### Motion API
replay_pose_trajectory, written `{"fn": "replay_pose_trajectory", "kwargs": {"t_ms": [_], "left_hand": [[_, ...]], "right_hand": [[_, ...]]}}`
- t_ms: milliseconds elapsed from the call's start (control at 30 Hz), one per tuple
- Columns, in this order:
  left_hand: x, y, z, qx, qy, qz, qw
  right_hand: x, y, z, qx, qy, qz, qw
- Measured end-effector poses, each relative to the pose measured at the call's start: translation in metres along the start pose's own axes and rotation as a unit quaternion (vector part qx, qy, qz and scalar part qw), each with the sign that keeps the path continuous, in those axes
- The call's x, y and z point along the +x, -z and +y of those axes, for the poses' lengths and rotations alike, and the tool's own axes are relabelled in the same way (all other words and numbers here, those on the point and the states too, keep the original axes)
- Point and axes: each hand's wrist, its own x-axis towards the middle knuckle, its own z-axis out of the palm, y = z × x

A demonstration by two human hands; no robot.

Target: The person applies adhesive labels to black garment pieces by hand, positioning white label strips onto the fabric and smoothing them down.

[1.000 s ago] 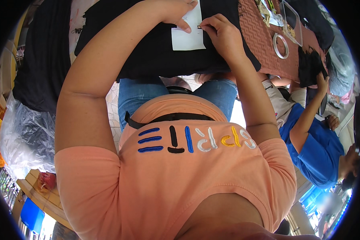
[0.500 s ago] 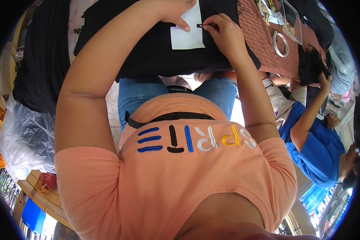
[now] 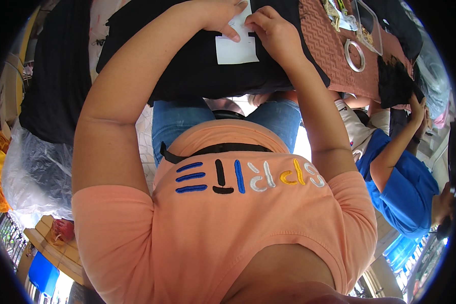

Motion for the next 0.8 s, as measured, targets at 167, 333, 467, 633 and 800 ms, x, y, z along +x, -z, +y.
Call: {"fn": "replay_pose_trajectory", "kwargs": {"t_ms": [167, 333, 467, 633, 800], "left_hand": [[-0.002, 0.006, 0.004, -0.007, 0.000, -0.002, 1.000], [-0.008, 0.009, 0.003, -0.024, -0.009, 0.000, 1.000], [-0.004, 0.004, 0.002, -0.009, -0.004, 0.001, 1.000], [-0.004, 0.008, 0.007, -0.009, 0.001, -0.011, 1.000], [0.001, 0.007, 0.006, -0.005, 0.002, -0.014, 1.000]], "right_hand": [[-0.003, 0.008, 0.003, 0.039, -0.048, 0.018, 0.998], [-0.003, 0.009, -0.012, 0.026, -0.137, -0.021, 0.990], [0.000, 0.001, -0.021, -0.028, -0.186, -0.045, 0.981], [-0.002, -0.005, -0.016, -0.029, -0.184, -0.036, 0.982], [-0.002, -0.003, -0.009, -0.015, -0.180, -0.029, 0.983]]}}
